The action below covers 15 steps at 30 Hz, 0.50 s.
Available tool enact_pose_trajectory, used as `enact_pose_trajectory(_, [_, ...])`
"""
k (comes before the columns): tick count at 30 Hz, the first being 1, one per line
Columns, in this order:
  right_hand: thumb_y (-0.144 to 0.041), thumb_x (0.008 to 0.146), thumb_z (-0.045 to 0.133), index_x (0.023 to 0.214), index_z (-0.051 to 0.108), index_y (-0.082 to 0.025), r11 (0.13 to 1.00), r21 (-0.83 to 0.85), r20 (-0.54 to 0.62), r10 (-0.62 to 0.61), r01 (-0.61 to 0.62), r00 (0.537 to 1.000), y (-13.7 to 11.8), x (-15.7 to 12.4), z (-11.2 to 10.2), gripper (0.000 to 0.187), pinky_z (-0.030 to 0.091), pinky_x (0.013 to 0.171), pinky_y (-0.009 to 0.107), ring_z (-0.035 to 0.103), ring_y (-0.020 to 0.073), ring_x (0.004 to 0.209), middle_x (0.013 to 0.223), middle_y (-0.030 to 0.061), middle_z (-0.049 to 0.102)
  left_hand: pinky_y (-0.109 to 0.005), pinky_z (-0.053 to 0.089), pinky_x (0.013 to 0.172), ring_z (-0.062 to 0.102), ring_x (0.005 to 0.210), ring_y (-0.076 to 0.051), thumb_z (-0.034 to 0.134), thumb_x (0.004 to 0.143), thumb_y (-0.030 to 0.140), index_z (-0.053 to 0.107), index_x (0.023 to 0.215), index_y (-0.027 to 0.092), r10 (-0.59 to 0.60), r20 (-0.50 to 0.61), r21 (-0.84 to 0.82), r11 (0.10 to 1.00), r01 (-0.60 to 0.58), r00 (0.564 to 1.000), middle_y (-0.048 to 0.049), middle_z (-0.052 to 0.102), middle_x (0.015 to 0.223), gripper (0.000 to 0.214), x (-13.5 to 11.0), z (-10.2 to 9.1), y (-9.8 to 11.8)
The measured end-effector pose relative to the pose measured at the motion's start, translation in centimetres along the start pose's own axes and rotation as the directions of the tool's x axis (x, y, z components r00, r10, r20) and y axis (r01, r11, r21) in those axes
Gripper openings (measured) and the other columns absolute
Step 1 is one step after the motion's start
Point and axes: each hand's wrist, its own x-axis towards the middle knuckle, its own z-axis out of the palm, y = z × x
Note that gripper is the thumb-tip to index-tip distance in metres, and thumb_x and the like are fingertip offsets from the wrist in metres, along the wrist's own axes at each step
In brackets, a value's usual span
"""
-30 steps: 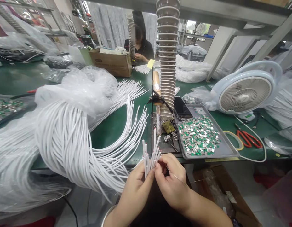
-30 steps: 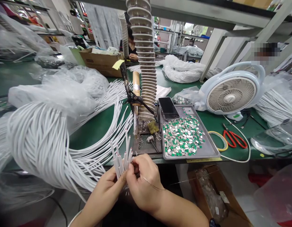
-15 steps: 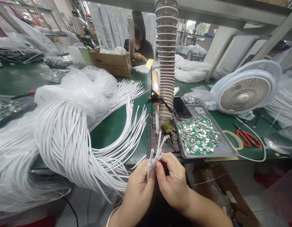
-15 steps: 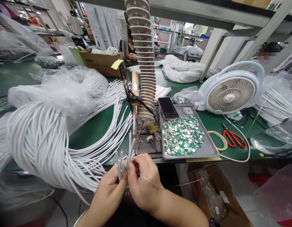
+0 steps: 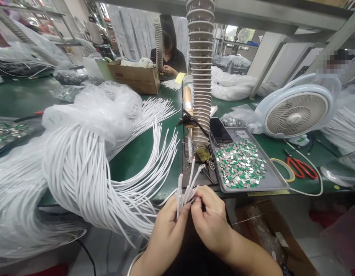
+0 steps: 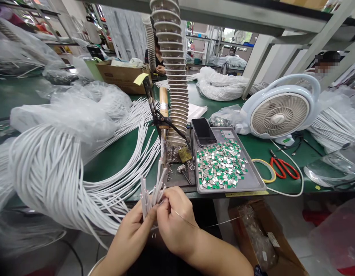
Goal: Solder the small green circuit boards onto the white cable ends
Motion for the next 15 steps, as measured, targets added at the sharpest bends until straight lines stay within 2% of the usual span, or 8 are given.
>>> enact_pose_trajectory(6, [-0.004,0.085,0.04,0.088,0.06,-0.015,0.997,0.057,-0.024,-0.04,0.041,0.999,-0.1,-0.3,0.1,0.023,0.052,0.068,0.026,0.061,0.0147,0.074,0.078,0.0066,0.062,-0.034,0.047,0.087,0.062,0.093,-0.022,0.049,0.091,0.028,0.065,0.104,0.02,-0.051,-0.005,-0.045,0.998,0.05,0.999,-0.0068,0.069,0.1,0.023,-0.1,-0.2,0.1])
enact_pose_trajectory(11, [-0.002,0.086,0.043,0.098,0.06,-0.016,0.997,0.068,-0.125,-0.03,0.039,0.992,0.2,-0.1,-0.5,0.025,0.052,0.061,0.023,0.06,0.0121,0.068,0.079,0.0041,0.06,-0.031,0.048,0.07,0.06,0.071,-0.019,0.043,0.093,0.029,0.059,0.082,0.02,-0.048,-0.053,0.05,0.997,0.051,0.997,-0.0029,0.063,0.074,0.022,-0.3,-0.2,0.3])
enact_pose_trajectory(15, [-0.002,0.086,0.045,0.098,0.061,-0.019,0.993,0.096,-0.208,-0.042,0.063,0.977,0.3,0.5,-1.5,0.026,0.052,0.057,0.022,0.057,0.0095,0.06,0.078,0.0016,0.059,-0.028,0.047,0.064,0.057,0.063,-0.017,0.041,0.093,0.029,0.055,0.073,0.021,-0.013,0.036,0.07,0.998,0.011,0.999,-0.0006,0.058,0.066,0.026,-0.3,-0.5,0.8])
